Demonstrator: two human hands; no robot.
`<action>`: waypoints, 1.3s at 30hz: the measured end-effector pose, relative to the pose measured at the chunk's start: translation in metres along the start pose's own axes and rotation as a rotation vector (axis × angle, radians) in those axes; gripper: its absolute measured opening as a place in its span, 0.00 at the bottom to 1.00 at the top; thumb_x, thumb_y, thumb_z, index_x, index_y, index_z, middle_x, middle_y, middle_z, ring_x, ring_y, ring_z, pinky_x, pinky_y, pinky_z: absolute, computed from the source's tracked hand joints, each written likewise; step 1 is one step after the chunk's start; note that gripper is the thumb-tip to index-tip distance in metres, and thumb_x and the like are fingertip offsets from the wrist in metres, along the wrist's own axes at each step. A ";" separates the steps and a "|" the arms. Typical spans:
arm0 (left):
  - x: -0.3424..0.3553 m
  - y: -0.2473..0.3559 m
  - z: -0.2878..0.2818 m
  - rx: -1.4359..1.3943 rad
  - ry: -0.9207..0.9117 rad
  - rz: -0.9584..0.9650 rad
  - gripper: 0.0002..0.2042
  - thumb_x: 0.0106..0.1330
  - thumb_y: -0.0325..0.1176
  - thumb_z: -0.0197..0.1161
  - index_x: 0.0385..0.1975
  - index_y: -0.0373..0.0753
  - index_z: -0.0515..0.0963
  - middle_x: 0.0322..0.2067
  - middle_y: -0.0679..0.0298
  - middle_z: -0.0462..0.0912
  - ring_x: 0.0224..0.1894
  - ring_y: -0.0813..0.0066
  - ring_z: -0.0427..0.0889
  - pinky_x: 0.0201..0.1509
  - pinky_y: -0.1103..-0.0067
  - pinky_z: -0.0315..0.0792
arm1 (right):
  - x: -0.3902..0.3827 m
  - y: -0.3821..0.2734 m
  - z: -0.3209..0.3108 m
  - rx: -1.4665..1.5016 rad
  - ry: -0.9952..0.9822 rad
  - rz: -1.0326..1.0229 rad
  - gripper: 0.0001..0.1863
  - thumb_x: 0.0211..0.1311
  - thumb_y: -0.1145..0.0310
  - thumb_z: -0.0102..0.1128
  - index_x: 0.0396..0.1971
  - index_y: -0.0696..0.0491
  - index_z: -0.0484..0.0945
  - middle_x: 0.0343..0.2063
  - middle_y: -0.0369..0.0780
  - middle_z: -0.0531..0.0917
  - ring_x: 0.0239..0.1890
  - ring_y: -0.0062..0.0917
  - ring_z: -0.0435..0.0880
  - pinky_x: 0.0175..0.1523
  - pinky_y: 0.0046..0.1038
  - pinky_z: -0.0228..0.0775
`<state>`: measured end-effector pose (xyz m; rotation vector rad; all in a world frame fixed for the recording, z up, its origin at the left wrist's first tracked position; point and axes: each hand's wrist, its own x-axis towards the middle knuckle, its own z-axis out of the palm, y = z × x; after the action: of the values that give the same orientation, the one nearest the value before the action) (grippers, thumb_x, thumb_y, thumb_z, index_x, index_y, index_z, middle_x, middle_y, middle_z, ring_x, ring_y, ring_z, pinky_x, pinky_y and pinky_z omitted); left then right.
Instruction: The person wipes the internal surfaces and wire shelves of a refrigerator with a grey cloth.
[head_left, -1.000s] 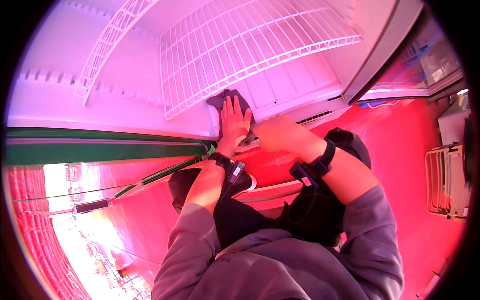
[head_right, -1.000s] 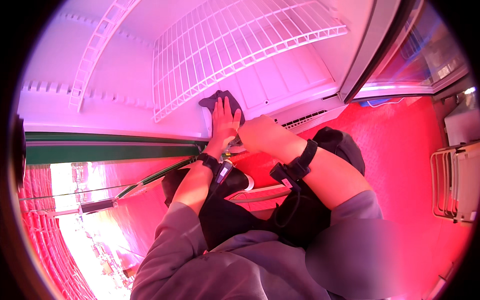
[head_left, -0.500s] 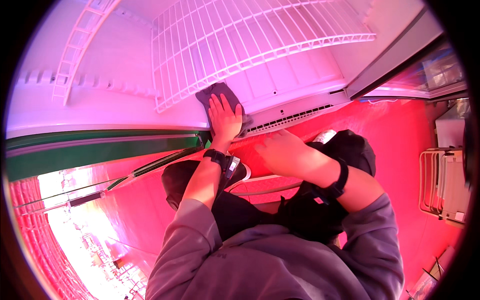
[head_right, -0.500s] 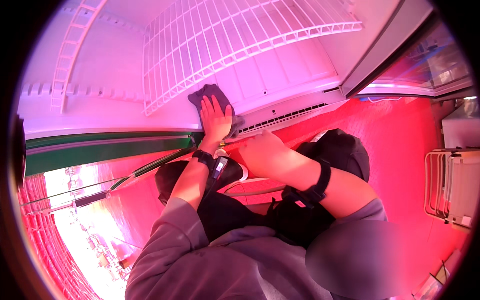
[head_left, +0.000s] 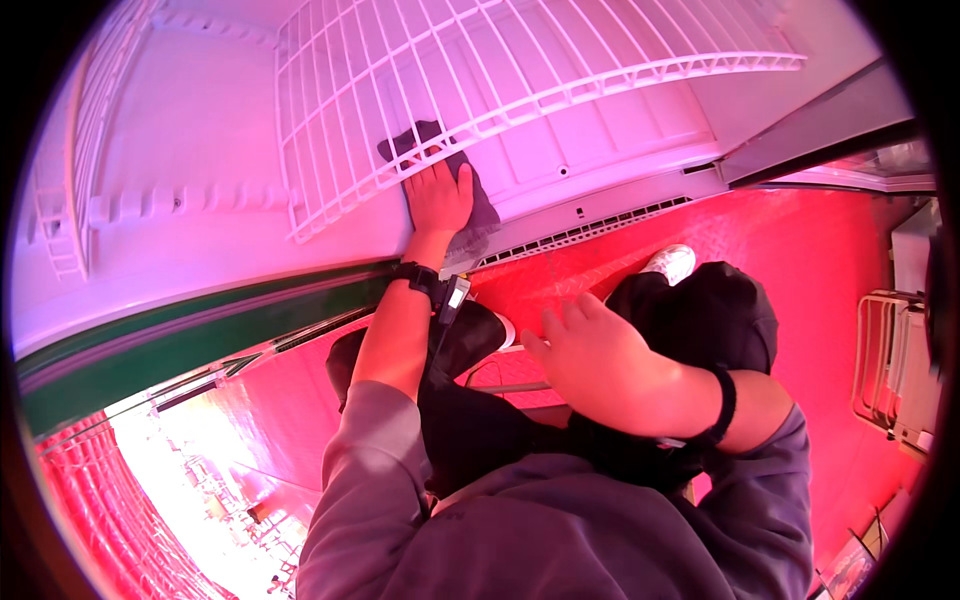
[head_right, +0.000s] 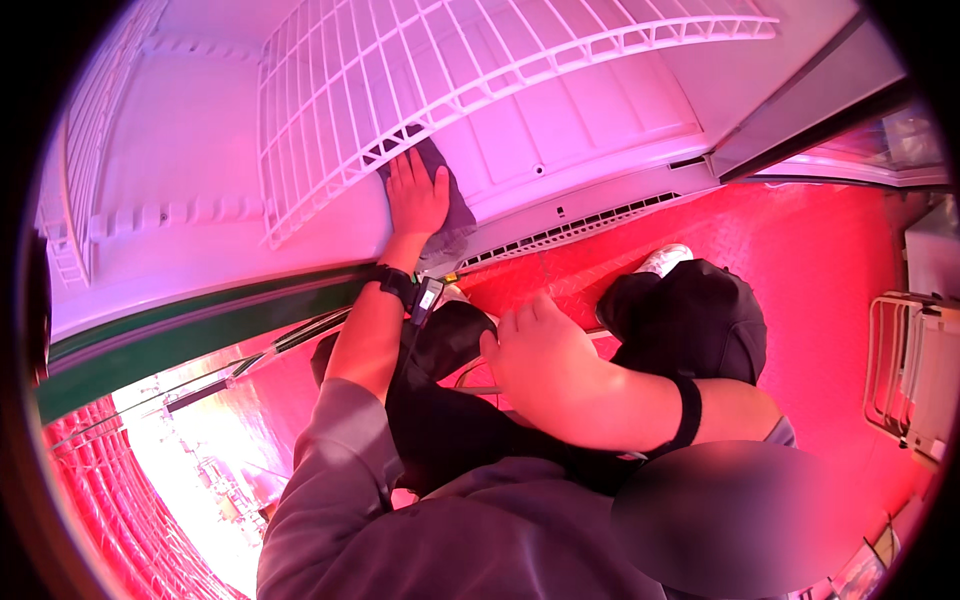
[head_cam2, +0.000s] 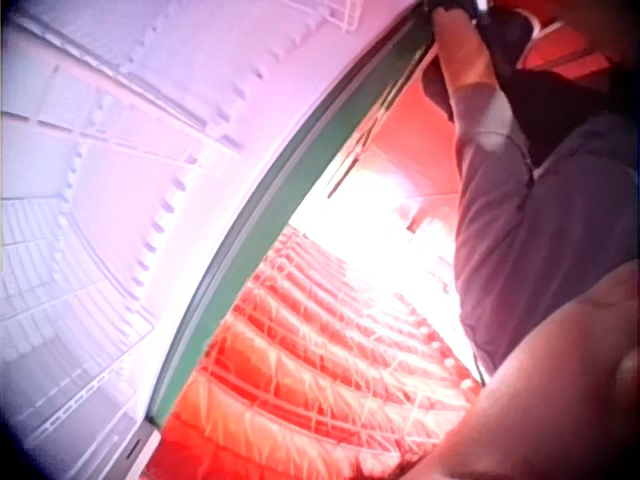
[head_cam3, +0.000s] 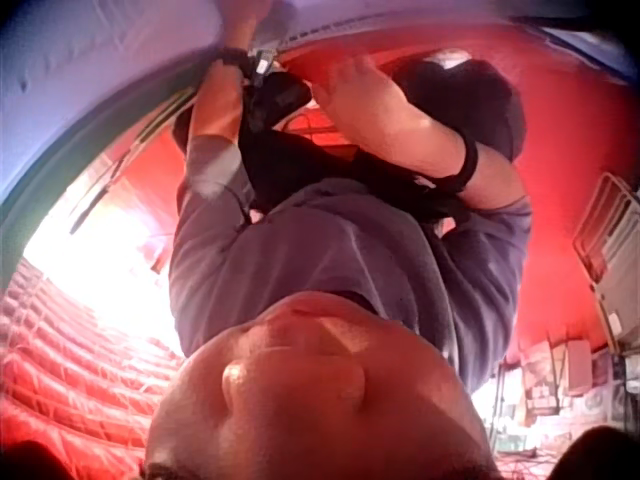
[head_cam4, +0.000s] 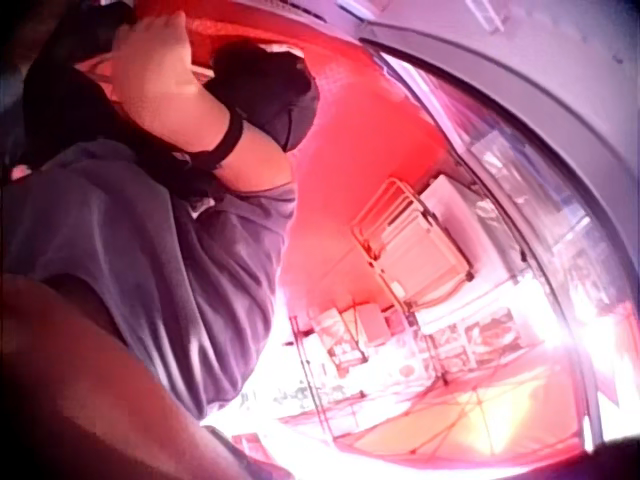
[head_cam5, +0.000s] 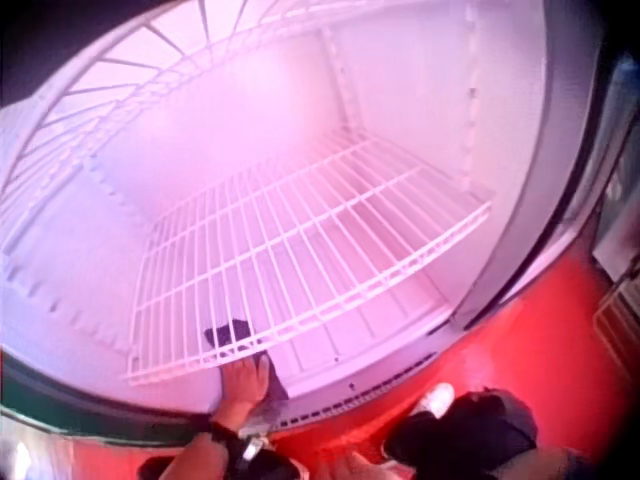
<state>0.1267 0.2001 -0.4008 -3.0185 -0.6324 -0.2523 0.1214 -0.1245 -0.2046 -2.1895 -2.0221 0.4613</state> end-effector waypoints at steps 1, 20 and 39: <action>0.007 -0.003 0.003 0.007 -0.014 -0.004 0.35 0.71 0.52 0.47 0.68 0.28 0.57 0.68 0.36 0.55 0.72 0.41 0.54 0.71 0.53 0.51 | -0.002 0.000 0.001 0.025 0.031 -0.008 0.23 0.57 0.58 0.60 0.48 0.57 0.76 0.37 0.44 0.81 0.41 0.35 0.81 0.53 0.34 0.67; 0.101 -0.043 0.037 0.067 0.197 0.120 0.28 0.72 0.44 0.49 0.64 0.28 0.64 0.64 0.35 0.62 0.68 0.38 0.61 0.70 0.53 0.56 | -0.001 0.000 -0.018 0.086 -0.181 0.042 0.25 0.67 0.57 0.51 0.57 0.57 0.73 0.52 0.50 0.79 0.53 0.40 0.79 0.64 0.40 0.63; 0.171 -0.033 0.032 -0.111 0.032 -0.022 0.31 0.73 0.49 0.45 0.66 0.28 0.62 0.68 0.40 0.58 0.70 0.41 0.57 0.74 0.59 0.51 | 0.000 0.009 -0.025 0.141 -0.216 0.034 0.26 0.63 0.65 0.50 0.61 0.59 0.70 0.55 0.51 0.78 0.55 0.46 0.77 0.66 0.43 0.60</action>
<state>0.2726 0.3005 -0.4034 -3.1075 -0.6712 -0.3466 0.1374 -0.1221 -0.1840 -2.1735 -1.9850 0.8516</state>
